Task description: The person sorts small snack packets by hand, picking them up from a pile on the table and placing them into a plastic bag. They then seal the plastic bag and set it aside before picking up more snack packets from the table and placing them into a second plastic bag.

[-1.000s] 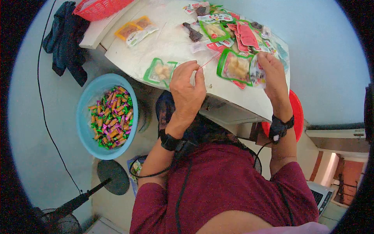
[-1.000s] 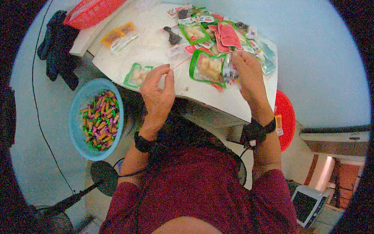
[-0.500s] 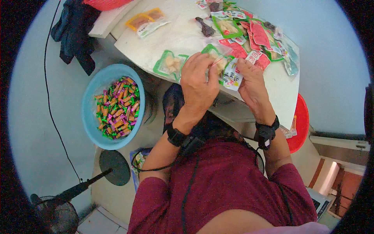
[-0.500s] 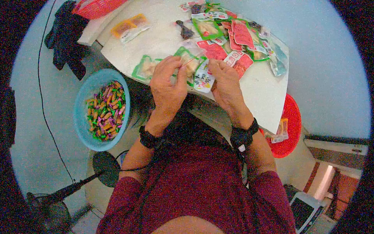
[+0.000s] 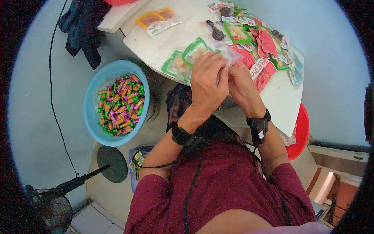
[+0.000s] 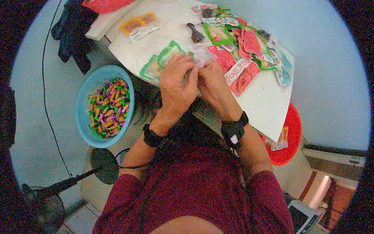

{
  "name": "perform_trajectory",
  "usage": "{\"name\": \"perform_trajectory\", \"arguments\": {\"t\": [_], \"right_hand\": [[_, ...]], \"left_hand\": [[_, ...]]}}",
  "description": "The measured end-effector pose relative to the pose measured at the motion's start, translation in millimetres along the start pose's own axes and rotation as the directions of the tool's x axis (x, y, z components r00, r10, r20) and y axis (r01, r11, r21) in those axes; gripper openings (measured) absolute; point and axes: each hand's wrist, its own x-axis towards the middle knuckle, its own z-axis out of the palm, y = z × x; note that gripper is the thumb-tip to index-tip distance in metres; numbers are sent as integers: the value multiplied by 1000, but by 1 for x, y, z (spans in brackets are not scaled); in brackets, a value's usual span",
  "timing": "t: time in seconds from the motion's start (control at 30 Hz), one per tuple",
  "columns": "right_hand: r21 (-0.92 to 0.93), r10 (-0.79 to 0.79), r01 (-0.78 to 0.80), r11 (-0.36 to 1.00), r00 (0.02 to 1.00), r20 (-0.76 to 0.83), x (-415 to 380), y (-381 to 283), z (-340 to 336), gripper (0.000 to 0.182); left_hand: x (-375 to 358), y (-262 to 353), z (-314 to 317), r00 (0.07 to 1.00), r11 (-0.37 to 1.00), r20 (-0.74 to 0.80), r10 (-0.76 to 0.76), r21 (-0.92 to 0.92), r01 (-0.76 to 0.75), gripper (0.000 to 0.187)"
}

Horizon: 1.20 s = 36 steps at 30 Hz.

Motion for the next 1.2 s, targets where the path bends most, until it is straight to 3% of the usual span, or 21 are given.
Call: {"name": "perform_trajectory", "arguments": {"t": [0.1,0.3,0.43,0.5,0.6,0.7,0.9,1.0,1.1,1.2], "right_hand": [[-91,-71,64,994,994,-79,15,4,4,19],[-379,-318,297,877,948,7,45,25,-13,10],[-755,-439,294,587,898,9,61,37,-27,11],[-865,-412,254,434,909,60,53,31,-28,12],[-839,-453,242,488,892,-6,66,49,-44,14],[-822,-510,399,406,845,158,51,36,-23,16],[-857,-500,422,295,833,237,49,36,-25,15],[-909,-553,411,-65,744,376,52,40,-39,15],[-898,-528,358,255,830,181,57,50,-49,15],[-800,-580,377,466,814,46,55,50,-35,15]], "left_hand": [[0,0,0,1000,1000,14,0,-8,1,11],[3,-2,-1,998,999,27,-48,-20,49,10],[3,-5,-3,999,998,22,-47,-44,48,11],[1,-6,-2,999,998,24,-43,-48,44,11],[0,-4,-1,997,993,30,-72,-88,75,12],[0,-4,-1,996,995,20,-88,-35,89,10],[-3,-7,-2,997,995,25,-80,-53,81,10],[-3,-3,-3,995,994,35,-89,-58,91,10],[-3,-1,-2,996,992,24,-83,-89,85,9],[-4,-2,0,997,992,40,-72,-105,76,10]]}}
